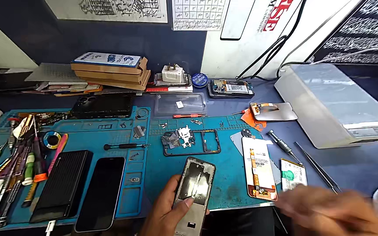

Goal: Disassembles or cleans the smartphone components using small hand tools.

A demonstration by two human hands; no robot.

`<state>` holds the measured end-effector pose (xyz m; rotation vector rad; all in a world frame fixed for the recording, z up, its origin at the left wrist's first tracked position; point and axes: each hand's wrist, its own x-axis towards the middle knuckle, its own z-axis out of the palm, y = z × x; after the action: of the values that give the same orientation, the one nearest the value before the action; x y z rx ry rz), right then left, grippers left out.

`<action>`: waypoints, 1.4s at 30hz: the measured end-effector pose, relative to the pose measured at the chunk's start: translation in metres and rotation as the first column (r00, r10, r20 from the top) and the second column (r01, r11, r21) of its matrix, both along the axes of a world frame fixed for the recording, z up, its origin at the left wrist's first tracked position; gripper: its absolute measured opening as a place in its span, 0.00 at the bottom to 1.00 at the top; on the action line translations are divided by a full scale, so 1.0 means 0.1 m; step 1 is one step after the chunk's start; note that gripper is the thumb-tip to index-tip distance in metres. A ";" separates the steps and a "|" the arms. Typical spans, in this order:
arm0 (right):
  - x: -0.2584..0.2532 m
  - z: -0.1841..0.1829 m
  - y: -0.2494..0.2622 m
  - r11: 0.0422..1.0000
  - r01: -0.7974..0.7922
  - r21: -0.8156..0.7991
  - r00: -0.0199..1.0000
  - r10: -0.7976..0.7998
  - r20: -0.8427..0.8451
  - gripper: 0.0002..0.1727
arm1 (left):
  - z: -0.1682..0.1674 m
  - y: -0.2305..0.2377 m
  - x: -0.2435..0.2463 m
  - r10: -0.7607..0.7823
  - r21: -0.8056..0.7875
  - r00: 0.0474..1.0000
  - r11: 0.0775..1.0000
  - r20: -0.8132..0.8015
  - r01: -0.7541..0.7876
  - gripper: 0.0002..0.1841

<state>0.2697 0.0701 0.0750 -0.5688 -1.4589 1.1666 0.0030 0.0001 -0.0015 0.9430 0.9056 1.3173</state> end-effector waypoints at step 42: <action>0.59 -0.49 -0.14 0.829 0.391 -0.400 0.880 -0.464 -0.102 0.12 | 0.11 -0.02 0.16 0.434 -0.107 0.901 0.897 0.019 -0.429 0.29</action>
<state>0.3286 0.0557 0.0256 -0.9619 -0.8763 1.0960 0.0188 -0.0021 0.0093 0.6508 1.1829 1.6423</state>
